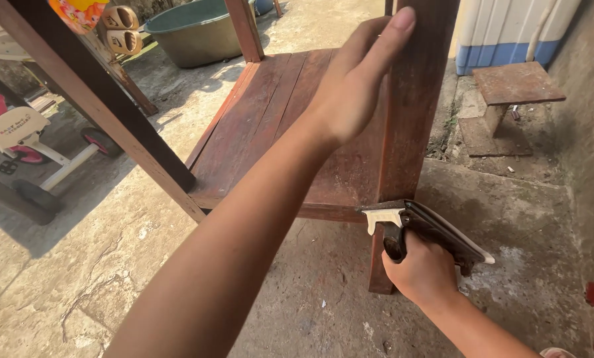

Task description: Sanding the legs and frame of a wooden stand using a hand-held sander with sandpaper.

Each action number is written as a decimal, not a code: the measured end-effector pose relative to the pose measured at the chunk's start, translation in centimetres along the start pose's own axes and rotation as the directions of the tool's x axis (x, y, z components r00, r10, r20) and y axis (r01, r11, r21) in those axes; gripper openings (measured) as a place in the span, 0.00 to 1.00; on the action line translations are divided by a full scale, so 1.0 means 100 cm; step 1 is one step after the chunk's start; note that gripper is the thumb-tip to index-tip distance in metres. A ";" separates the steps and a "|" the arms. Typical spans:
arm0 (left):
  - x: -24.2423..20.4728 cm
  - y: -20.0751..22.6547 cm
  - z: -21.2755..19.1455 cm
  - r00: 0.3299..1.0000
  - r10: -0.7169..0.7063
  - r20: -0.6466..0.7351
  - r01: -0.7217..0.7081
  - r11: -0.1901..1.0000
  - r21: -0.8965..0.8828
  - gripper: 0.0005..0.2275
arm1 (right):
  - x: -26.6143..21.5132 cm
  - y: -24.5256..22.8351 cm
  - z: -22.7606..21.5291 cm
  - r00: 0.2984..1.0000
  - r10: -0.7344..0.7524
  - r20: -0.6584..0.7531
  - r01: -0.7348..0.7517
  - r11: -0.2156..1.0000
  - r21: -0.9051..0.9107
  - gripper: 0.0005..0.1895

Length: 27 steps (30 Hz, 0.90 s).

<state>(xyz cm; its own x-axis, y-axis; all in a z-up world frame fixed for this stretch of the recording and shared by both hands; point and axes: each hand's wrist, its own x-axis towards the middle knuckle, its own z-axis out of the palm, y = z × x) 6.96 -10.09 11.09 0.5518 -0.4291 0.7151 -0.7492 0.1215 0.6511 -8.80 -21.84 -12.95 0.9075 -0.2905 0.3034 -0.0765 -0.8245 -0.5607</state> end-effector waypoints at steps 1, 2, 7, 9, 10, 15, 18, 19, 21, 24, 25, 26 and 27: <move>-0.023 0.015 -0.034 1.000 -0.003 -0.011 0.003 1.000 0.007 0.35 | -0.001 0.000 0.004 1.000 -0.011 0.008 0.011 1.000 0.000 0.14; -0.045 0.030 -0.069 0.988 0.077 -0.135 -0.041 0.966 0.254 0.26 | 0.000 -0.001 0.009 0.998 0.013 0.062 -0.008 0.997 -0.076 0.16; -0.136 -0.006 -0.289 0.744 0.519 -0.421 0.158 0.476 0.865 0.26 | 0.015 -0.053 0.063 0.996 0.007 0.091 0.007 0.988 -0.157 0.17; -0.156 -0.057 -0.356 0.723 0.164 -0.671 0.477 0.584 0.657 0.46 | 0.028 -0.111 0.089 0.942 0.049 0.333 0.009 0.985 -0.171 0.14; -0.157 -0.069 -0.350 0.719 0.168 -0.674 0.480 0.582 0.657 0.46 | 0.031 -0.130 0.107 0.941 0.041 0.335 0.017 0.985 -0.170 0.14; -0.162 -0.108 -0.344 0.685 -0.206 -0.698 0.491 0.840 0.233 0.30 | 0.041 -0.171 0.132 0.904 0.003 0.427 0.086 0.979 -0.187 0.14; -0.162 -0.110 -0.343 0.610 -0.259 -0.749 0.512 0.850 0.124 0.22 | 0.036 -0.117 0.075 0.851 0.226 0.474 -0.027 0.920 -0.390 0.18; -0.159 -0.114 -0.340 0.609 -0.261 -0.749 0.510 0.852 0.117 0.22 | 0.038 -0.115 0.066 0.853 0.230 0.469 -0.029 0.917 -0.397 0.18; -0.167 -0.111 -0.337 0.559 -0.229 -0.797 0.514 0.850 0.116 0.22 | 0.036 -0.113 0.047 0.836 0.299 0.460 -0.033 0.865 -0.501 0.18; -0.167 -0.099 -0.324 0.549 -0.215 -0.807 0.532 0.835 0.139 0.22 | 0.043 -0.157 0.067 0.813 0.197 0.548 0.103 0.877 -0.469 0.15; -0.168 -0.098 -0.320 0.550 -0.216 -0.807 0.534 0.834 0.140 0.22 | 0.045 -0.186 0.089 0.812 0.198 0.549 0.102 0.878 -0.468 0.15; -0.170 -0.097 -0.317 0.546 -0.209 -0.811 0.537 0.830 0.148 0.22 | 0.046 -0.216 0.112 0.806 0.092 0.585 0.158 0.919 -0.362 0.13; -0.171 -0.095 -0.314 0.542 -0.201 -0.816 0.541 0.826 0.156 0.22 | 0.047 -0.246 0.135 0.795 -0.017 0.606 0.211 0.945 -0.251 0.12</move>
<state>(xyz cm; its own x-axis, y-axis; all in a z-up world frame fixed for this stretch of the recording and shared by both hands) 16.13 24.19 0.66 0.7483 0.4735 0.4645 -0.3778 -0.2714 0.8852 2.98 3.65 -8.14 0.9732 0.0771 -0.2166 0.0157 -0.9622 -0.2718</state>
